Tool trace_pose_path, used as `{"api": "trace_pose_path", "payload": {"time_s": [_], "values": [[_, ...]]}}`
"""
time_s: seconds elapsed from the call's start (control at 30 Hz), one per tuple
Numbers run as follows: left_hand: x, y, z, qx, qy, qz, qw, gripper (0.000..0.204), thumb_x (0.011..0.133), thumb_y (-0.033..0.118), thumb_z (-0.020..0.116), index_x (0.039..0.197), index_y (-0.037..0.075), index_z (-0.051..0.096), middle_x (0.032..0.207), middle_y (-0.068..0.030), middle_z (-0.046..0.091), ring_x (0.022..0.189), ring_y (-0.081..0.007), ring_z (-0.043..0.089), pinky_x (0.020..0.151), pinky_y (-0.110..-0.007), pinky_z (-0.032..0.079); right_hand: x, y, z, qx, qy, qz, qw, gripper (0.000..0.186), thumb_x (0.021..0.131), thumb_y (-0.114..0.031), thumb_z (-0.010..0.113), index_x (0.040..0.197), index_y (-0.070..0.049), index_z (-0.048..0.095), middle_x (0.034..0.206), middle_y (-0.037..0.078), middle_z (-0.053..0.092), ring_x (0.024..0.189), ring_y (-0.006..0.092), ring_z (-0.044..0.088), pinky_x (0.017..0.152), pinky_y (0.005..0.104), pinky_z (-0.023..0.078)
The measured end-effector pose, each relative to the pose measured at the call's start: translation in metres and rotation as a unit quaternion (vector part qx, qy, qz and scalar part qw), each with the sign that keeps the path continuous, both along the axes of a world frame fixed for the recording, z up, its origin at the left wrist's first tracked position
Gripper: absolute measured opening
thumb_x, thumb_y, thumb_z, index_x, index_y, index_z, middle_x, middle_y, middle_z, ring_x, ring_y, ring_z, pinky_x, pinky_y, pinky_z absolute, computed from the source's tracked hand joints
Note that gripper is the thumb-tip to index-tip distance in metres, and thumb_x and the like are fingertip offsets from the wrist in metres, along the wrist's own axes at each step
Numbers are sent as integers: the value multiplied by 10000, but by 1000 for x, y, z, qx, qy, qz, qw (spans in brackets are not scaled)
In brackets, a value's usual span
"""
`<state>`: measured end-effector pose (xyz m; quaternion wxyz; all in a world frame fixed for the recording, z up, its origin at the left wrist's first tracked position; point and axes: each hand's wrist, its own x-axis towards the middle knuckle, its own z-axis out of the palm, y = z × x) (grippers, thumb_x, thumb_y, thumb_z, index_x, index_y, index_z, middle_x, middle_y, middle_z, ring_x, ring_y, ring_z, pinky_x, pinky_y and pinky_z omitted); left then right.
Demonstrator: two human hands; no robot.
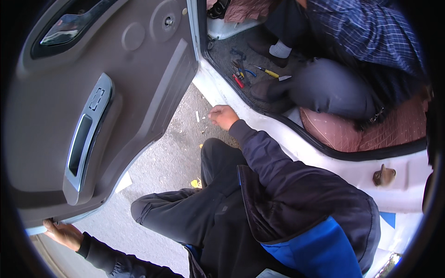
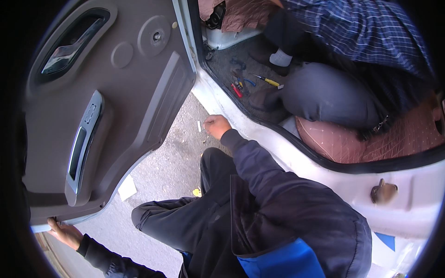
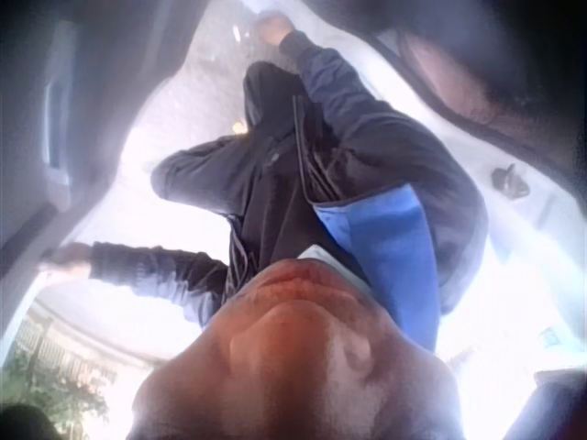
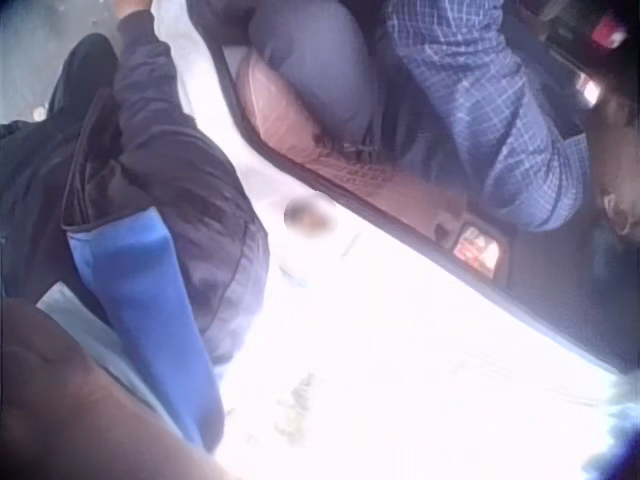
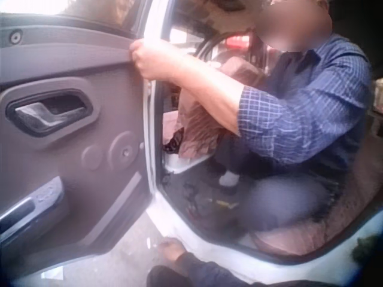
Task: The person installs a car door panel by aligning it with the door frame and securing it with multiple fasteners. They use a screwdriver to tighten screws and insert plastic clips into designated holes, ensuring the panel is firmly attached.
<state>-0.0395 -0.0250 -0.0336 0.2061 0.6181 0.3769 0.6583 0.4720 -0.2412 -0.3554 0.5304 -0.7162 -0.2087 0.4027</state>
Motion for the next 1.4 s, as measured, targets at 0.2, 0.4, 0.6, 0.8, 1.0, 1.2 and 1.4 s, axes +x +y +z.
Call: {"api": "trace_pose_path", "payload": {"time_s": [0.2,0.4,0.6,0.8,1.0,1.2,1.4], "values": [[-19,3,-5,-24,-16,42,999,633,986,557,601,1322,22,625,1303,-104,651,1289,-250,548,1143,-492,347,-33,5,-27,12,-43,56,997,186,896,-165,726,959,7,762,804,122,734,704,195,697,698,349,552],[-46,2,-7,-12,21,24,999,461,1031,453,588,1225,39,652,1181,-66,657,1126,-178,578,1026,-378,412,-35,19,-21,45,7,67,997,162,910,-122,705,950,33,730,777,106,712,691,172,688,668,332,552],[-34,10,0,-28,-34,-75,996,368,975,380,709,1098,38,654,1041,-27,618,981,-122,548,928,-313,418,-31,3,10,62,17,44,997,146,933,-116,709,950,28,720,784,83,709,673,146,671,659,306,547],[4,6,10,41,-3,-109,993,752,890,324,832,1429,-3,422,1350,-130,567,1240,-214,523,1137,-406,354,-49,-28,31,35,-9,23,999,169,931,-126,726,976,38,732,802,82,717,726,145,659,715,290,524],[27,-9,19,38,17,-98,994,847,896,288,828,1517,-39,352,1428,-152,516,1313,-226,479,1182,-376,286,-55,-48,30,87,-68,-11,994,345,881,-48,729,1213,32,677,943,119,733,823,179,683,811,308,536],[24,-6,18,15,31,-67,997,901,914,322,810,1549,-63,299,1436,-176,498,1225,-228,548,1111,-365,396,-47,-60,23,87,-146,-43,985,483,845,-45,763,1310,10,642,992,122,742,895,159,686,861,302,526],[28,-13,15,-9,41,-43,998,925,919,345,763,1602,-18,256,1519,-176,427,1349,-269,462,1155,-395,365,-51,-59,41,99,-113,-64,987,211,937,-158,692,1039,13,764,921,128,772,901,208,717,857,333,553]]}}
